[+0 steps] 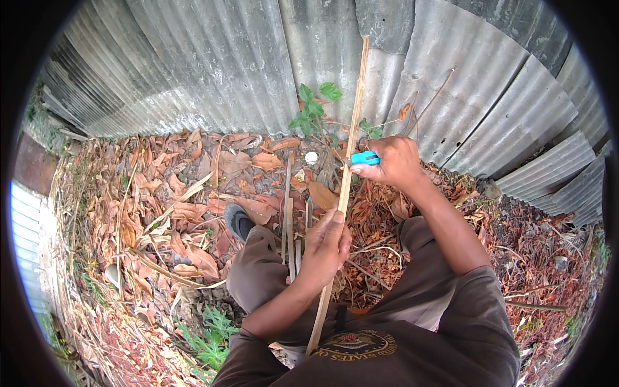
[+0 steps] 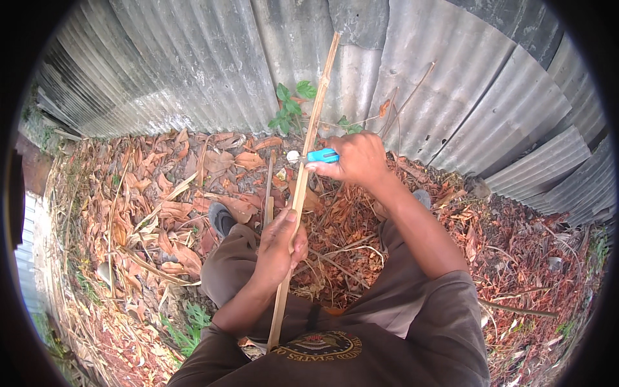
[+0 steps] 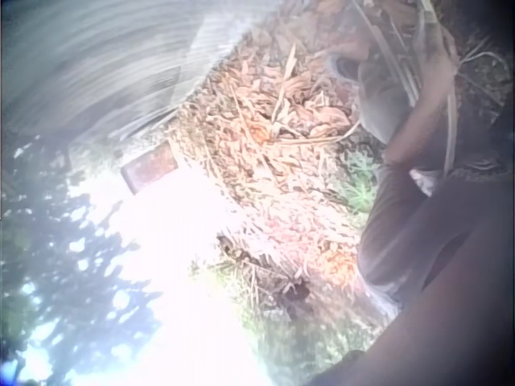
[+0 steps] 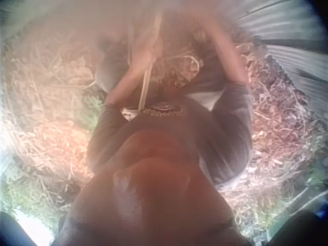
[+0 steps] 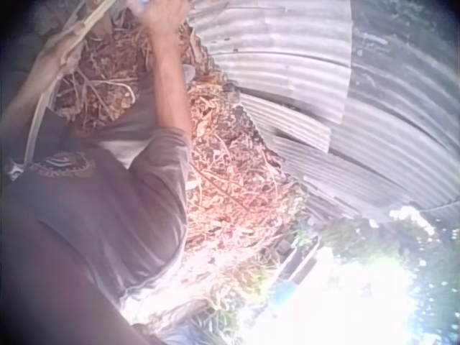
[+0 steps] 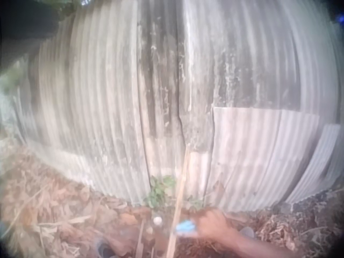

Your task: The person sits on the ground and uses a blue utility knife to shave thin strips from a long wooden stick. They hold the stick with their left hand and repeatedly scrape the blade along its length, creating wood shavings that fall onto the leaf-covered ground.

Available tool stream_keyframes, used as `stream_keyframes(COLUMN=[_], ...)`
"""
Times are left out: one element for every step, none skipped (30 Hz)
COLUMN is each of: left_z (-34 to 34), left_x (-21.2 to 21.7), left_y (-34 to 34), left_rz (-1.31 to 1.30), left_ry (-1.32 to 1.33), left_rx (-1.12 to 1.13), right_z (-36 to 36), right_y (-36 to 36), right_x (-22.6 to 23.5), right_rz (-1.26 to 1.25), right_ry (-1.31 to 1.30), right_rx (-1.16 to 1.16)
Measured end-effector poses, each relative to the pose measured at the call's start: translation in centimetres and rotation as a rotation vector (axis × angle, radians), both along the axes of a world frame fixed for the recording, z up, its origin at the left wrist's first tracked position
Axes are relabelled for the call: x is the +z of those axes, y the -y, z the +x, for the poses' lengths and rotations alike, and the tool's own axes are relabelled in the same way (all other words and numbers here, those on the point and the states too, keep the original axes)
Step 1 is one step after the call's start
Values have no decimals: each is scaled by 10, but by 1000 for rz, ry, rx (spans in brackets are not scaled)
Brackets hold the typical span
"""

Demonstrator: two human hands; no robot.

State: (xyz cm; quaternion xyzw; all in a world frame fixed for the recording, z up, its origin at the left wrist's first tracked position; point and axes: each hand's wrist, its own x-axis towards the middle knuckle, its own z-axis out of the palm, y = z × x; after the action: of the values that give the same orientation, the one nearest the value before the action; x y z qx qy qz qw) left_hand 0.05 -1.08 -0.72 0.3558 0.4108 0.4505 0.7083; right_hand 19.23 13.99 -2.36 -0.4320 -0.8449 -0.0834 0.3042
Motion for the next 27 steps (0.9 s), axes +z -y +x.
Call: stream_keyframes(left_z=[1, 1, 1, 2, 2, 4, 5, 6, 7, 8, 10, 11, 10, 10, 11, 12, 13, 14, 14, 14, 15, 16, 17, 19, 20, 21, 21], left_x=[-2, -3, -3, -3, -3, -4, -4, -5, -5, -5, -5, -5, -4, -4, -5, -7, -8, -7, -5, -4, -4, -5, -6, -7, -8, -9, -9], left_y=[1, 1, 2, 3, 4, 5, 7, 8, 9, 10, 10, 11, 13, 14, 14, 14, 14, 14, 15, 16, 16, 16, 17, 19, 22, 24, 25], left_rz=[11, 22, 28, 33, 39, 34, 29, 24, 20, 16, 12, 13, 14, 14, 22, 32, 41, 47, 51, 55, 40, 27, 13, 18, 26, 34, 23], left_ry=[-17, -34, -46, -57, -68, -57, -46, -35, -42, -49, -55, -65, -76, -87, -88, -87, -87, -96, -106, -116, -103, -88, -74, -86, -99, -111, -99], left_rx=[1, 3, 4, 3, 3, -5, -13, -21, -27, -33, -39, -44, -49, -54, -59, -64, -68, -62, -59, -56, -66, -76, -86, -103, -118, -133, -141], right_z=[1, 2, 2, 3, 4, 8, 13, 17, 19, 20, 22, 26, 28, 30, 32, 35, 36, 38, 38, 39, 42, 46, 51, 58, 66, 73, 78], right_y=[-1, -2, -3, -5, -6, -10, -16, -19, -20, -22, -23, -26, -29, -31, -32, -34, -35, -37, -38, -39, -41, -44, -48, -52, -57, -60, -62], right_x=[3, 4, 4, 2, 2, 4, 5, 7, 4, 1, -1, 0, 3, 5, 4, 2, 1, 0, 0, 0, -3, -7, -10, -11, -10, -10, -12], right_rz=[-11, -21, -17, -13, -8, -38, -68, -98, -83, -68, -53, -84, -116, -148, -147, -145, -143, -142, -142, -142, -119, -94, -69, -73, -74, -75, -60], right_ry=[-10, -21, -22, -23, -24, -9, 6, 20, -1, -22, -43, -44, -47, -50, -43, -36, -29, -24, -20, -16, -20, -24, -27, -46, -66, -86, -76], right_rx=[3, 5, -4, -13, -23, -69, -115, -161, -174, -188, -201, -222, -244, -265, -266, -266, -267, -274, -283, -292, -286, -279, -273, -296, -318, -340, -351])
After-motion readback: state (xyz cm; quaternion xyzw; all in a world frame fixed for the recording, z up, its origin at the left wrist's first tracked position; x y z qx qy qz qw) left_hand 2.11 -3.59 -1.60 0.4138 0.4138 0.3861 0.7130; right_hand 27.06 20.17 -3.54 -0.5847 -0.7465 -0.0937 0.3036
